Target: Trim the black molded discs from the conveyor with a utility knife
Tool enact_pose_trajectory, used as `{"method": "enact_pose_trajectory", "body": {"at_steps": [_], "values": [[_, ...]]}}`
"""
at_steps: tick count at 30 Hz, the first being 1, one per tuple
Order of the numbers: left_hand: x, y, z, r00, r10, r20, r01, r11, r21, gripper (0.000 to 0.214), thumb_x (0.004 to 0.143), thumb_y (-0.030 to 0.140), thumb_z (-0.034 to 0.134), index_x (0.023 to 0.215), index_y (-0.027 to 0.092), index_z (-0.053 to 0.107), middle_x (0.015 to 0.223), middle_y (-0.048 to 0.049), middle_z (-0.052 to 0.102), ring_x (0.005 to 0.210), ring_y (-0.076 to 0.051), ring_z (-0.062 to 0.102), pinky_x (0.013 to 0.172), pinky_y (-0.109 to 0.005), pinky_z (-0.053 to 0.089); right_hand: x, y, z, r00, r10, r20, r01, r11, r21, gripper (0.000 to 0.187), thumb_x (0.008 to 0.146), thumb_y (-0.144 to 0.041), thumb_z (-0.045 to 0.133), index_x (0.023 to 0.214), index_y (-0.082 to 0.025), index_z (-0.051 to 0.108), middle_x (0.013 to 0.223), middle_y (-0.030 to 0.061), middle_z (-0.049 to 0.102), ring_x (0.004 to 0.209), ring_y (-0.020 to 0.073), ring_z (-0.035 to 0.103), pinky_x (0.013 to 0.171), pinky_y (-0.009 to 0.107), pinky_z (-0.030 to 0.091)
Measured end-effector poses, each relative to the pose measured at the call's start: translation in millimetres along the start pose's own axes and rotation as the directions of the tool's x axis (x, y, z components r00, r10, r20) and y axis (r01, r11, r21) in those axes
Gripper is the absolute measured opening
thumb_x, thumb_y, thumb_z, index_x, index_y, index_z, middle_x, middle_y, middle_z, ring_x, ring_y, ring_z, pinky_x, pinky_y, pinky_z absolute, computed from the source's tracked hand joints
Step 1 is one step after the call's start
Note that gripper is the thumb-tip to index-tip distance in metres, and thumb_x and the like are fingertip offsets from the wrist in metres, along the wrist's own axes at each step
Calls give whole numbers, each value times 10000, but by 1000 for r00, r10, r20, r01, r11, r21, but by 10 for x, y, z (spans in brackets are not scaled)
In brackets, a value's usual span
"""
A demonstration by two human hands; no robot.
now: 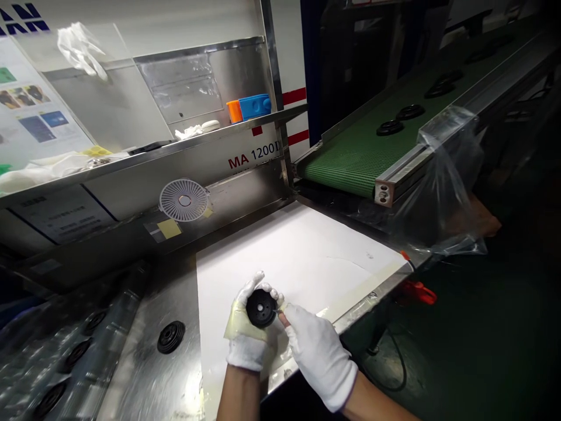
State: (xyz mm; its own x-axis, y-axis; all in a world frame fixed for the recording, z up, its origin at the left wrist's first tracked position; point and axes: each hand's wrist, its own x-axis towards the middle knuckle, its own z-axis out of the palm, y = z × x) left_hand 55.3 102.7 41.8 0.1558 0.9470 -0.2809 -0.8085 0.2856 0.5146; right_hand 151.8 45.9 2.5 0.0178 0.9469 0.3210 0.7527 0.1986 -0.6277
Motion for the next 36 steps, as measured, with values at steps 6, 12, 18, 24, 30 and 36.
{"method": "enact_pose_trajectory", "body": {"at_steps": [6,12,18,24,30,36], "values": [[45,-3,-8,997,50,-54,-55,993,-101,53,751,166,568,733,159,617,633,3,540,609,-111,527,709,-297,487,-38,-43,45,996,-6,91,-4,994,110,261,923,-289,315,765,-219,510,663,-19,563,589,139,508,540,253,271],[88,55,-132,994,102,-44,-107,983,-150,114,784,175,539,816,145,645,778,-34,629,788,-164,598,877,-409,464,85,42,-189,993,107,52,-117,967,227,303,924,-349,300,718,-207,471,624,-21,510,568,131,463,550,242,318],[106,-79,-38,965,259,-29,-260,962,-84,147,747,140,559,836,193,663,816,-23,658,850,-161,610,890,-369,466,46,52,-203,969,105,225,-214,813,541,191,806,-364,542,769,-180,506,703,-22,553,642,132,499,568,220,369],[55,-108,88,974,219,-61,-223,971,-85,145,750,134,554,830,179,666,837,-40,666,890,-184,608,910,-404,456,183,228,-248,970,224,90,-239,832,501,157,812,-302,462,809,-168,545,712,-4,556,690,157,548,619,253,435],[-37,-71,66,998,33,-59,-46,968,-247,190,802,216,498,827,150,675,896,-82,670,956,-241,592,937,-510,409,284,759,-421,958,216,-190,-194,973,128,584,799,-271,406,1344,-115,267,1178,143,522,1070,237,515,939,421,395],[-16,-65,-99,993,-117,31,121,945,-303,229,805,253,485,819,155,691,872,-95,687,953,-245,598,967,-511,374,-34,828,-507,991,113,66,-123,978,169,434,730,-163,390,1122,-194,575,1073,73,621,998,207,568,905,337,439]]}}
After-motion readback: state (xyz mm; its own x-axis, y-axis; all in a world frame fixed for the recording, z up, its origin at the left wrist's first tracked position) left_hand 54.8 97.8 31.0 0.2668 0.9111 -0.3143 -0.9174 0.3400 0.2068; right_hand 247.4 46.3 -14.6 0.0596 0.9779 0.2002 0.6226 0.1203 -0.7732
